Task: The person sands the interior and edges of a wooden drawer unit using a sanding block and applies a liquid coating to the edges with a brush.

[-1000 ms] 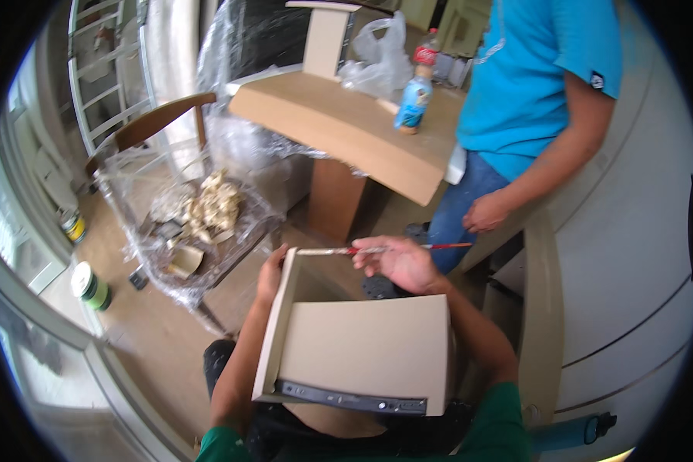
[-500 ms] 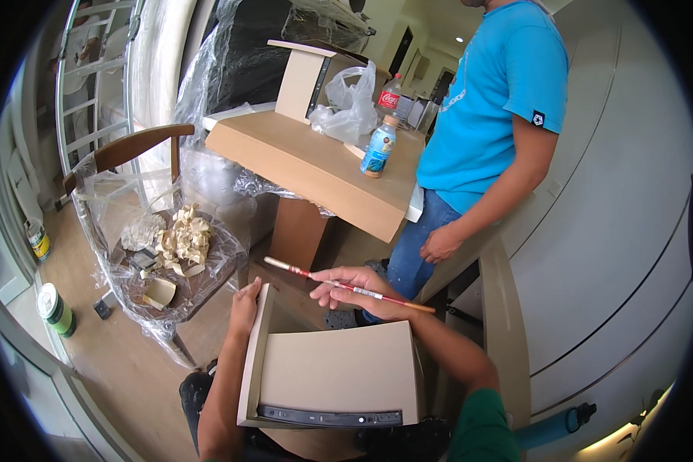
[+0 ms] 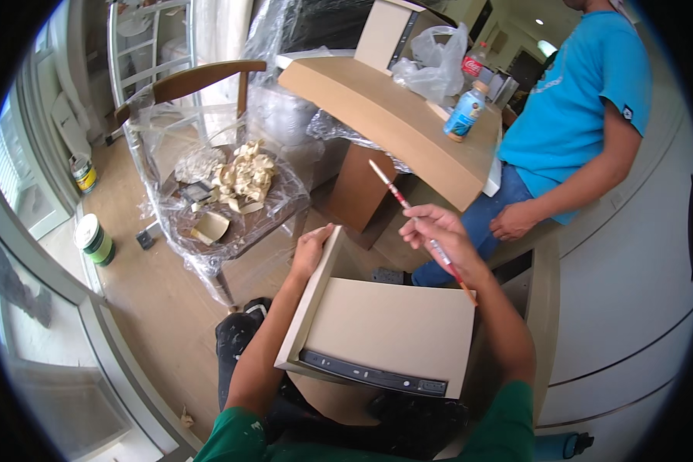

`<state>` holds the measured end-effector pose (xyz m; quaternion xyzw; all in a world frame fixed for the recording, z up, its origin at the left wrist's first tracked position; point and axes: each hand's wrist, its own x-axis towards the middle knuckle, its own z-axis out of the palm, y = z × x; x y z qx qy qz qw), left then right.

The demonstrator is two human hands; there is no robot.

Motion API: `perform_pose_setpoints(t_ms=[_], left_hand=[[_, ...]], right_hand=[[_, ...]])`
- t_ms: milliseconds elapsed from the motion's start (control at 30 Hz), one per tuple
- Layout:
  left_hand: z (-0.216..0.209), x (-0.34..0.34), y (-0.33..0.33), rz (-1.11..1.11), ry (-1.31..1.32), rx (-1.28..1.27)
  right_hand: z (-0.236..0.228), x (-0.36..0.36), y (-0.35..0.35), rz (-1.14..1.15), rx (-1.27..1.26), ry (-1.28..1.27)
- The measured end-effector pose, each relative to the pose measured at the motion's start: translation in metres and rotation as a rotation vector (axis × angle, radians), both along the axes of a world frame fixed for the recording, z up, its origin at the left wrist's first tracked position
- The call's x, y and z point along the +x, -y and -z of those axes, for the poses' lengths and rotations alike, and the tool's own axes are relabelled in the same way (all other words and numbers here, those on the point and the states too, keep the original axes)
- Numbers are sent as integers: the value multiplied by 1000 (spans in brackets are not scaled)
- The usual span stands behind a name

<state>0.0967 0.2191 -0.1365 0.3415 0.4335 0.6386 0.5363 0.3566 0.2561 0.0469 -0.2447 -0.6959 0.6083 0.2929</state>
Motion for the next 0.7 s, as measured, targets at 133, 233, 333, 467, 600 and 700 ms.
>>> perform_pose_setpoints(t_ms=[133, 233, 333, 467, 600, 700], left_hand=[[11, 8, -8, 33, 92, 24], [11, 5, -5, -10, 160, 15], [3, 8, 2, -21, 221, 8], [-4, 7, 8, 49, 347, -8], [0, 12, 4, 78, 318, 20], [13, 7, -4, -36, 154, 2]], right_hand=[[-36, 7, -15, -43, 6, 68], [-57, -3, -22, -77, 7, 204], [-63, -6, -34, -122, 126, 415], [-28, -6, -61, -163, 299, 622], [29, 11, -80, -193, 129, 552], [55, 14, -81, -119, 57, 437]])
